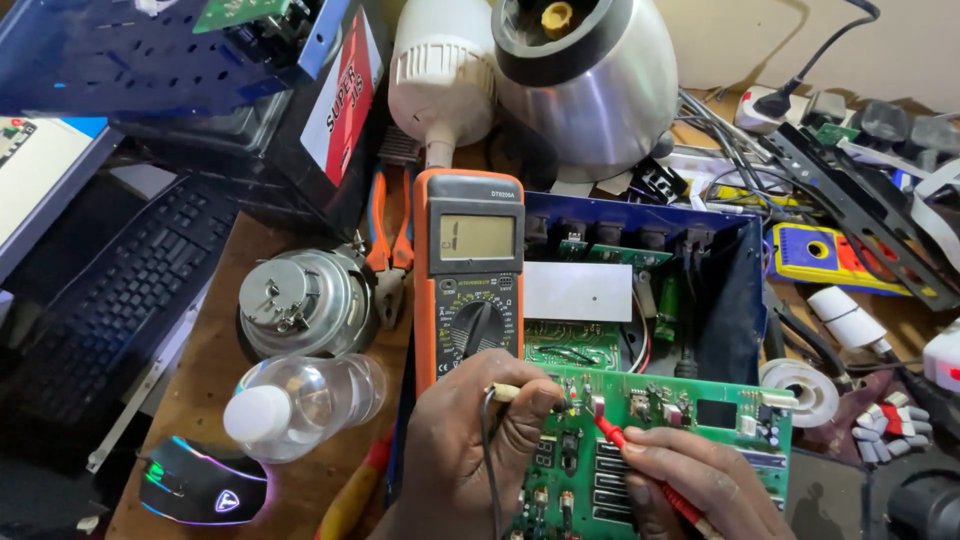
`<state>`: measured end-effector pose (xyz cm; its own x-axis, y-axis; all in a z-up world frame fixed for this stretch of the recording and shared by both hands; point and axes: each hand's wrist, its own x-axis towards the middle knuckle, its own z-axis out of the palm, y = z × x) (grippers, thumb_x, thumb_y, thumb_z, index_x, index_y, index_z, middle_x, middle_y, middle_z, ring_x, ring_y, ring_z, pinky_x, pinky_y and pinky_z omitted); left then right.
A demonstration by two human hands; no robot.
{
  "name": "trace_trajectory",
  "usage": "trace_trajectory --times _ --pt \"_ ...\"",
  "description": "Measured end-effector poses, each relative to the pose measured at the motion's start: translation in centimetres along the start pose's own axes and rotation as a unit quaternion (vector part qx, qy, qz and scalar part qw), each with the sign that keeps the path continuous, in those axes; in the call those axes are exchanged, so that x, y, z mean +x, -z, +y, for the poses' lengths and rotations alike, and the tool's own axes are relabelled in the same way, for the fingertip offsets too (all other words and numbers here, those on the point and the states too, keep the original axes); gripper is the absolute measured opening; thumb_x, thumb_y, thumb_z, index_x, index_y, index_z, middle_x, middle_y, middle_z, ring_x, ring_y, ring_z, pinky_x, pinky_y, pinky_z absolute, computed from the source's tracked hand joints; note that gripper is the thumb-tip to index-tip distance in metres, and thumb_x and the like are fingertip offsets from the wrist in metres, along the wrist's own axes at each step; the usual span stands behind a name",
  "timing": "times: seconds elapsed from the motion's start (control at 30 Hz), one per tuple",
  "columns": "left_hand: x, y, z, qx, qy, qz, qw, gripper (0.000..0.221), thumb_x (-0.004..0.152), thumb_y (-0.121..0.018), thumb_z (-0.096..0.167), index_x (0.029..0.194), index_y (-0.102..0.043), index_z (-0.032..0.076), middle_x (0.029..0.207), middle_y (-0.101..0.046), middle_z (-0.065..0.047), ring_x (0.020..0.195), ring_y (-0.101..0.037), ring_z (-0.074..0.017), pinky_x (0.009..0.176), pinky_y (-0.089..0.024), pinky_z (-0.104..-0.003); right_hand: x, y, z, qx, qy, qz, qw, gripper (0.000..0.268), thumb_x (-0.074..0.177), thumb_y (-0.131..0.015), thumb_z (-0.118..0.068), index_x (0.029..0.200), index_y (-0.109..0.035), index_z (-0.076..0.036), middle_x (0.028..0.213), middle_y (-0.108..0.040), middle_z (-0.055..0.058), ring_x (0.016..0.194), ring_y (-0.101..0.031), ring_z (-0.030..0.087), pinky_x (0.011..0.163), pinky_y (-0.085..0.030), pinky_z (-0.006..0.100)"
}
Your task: Testing and soldering components on a printed circuit board using a multimeter and soldering iron.
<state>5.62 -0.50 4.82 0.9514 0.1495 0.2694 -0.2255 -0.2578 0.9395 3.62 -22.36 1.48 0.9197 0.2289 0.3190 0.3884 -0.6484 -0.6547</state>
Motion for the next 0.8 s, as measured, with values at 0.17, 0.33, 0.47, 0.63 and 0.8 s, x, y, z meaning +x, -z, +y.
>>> trace_trajectory --times 0.17,0.33,0.47,0.63,0.8 --pt "0.7 -0.3 0.3 0.025 -0.06 -0.016 0.998 0.038 0.112 -0.052 0.035 0.092 -0.067 0.007 0.079 -0.067 -0.006 0.069 -0.065 -0.0207 0.065 -0.052 -0.036 -0.7 -0.4 2.1 0.016 0.002 -0.017 1.0 0.031 0.092 -0.073 -0.017 0.122 -0.079 -0.02 0.127 -0.082 0.002 0.116 -0.081 0.017 0.103 -0.063 0.032" --pt "1.5 -0.2 1.5 0.022 -0.085 -0.038 0.995 0.036 0.113 -0.05 0.031 0.092 -0.065 0.006 0.079 -0.065 -0.009 0.069 -0.065 -0.0228 0.065 -0.053 -0.037 -1.1 -0.7 3.5 0.014 0.025 -0.033 0.999 0.035 0.089 -0.077 -0.019 0.124 -0.079 -0.022 0.128 -0.082 0.0 0.117 -0.081 0.015 0.104 -0.062 0.032" --pt "1.7 -0.3 1.4 0.045 -0.152 -0.057 0.986 0.036 0.114 -0.048 0.027 0.094 -0.066 0.003 0.079 -0.063 -0.009 0.066 -0.06 -0.0241 0.063 -0.049 -0.038 -0.8 -0.7 2.5 0.019 0.006 -0.018 1.0 0.033 0.09 -0.075 -0.018 0.122 -0.079 -0.022 0.125 -0.083 0.001 0.115 -0.082 0.015 0.102 -0.063 0.031" --pt "1.5 -0.5 1.4 0.045 -0.18 -0.064 0.981 0.031 0.113 -0.051 0.021 0.094 -0.065 0.0 0.08 -0.059 -0.011 0.066 -0.055 -0.0255 0.064 -0.047 -0.037 -1.1 -0.7 3.3 0.018 0.001 -0.033 0.999 0.035 0.091 -0.074 -0.018 0.125 -0.079 -0.024 0.127 -0.081 0.002 0.116 -0.081 0.018 0.102 -0.064 0.035" --pt "1.4 -0.2 1.8 0.04 -0.152 -0.055 0.986 0.041 0.113 -0.047 0.03 0.094 -0.068 0.002 0.083 -0.067 -0.01 0.07 -0.062 -0.0238 0.067 -0.051 -0.036 -0.4 -0.3 2.0 0.021 0.021 -0.032 0.999 0.035 0.09 -0.075 -0.018 0.125 -0.079 -0.023 0.126 -0.083 0.0 0.116 -0.081 0.016 0.103 -0.062 0.033"
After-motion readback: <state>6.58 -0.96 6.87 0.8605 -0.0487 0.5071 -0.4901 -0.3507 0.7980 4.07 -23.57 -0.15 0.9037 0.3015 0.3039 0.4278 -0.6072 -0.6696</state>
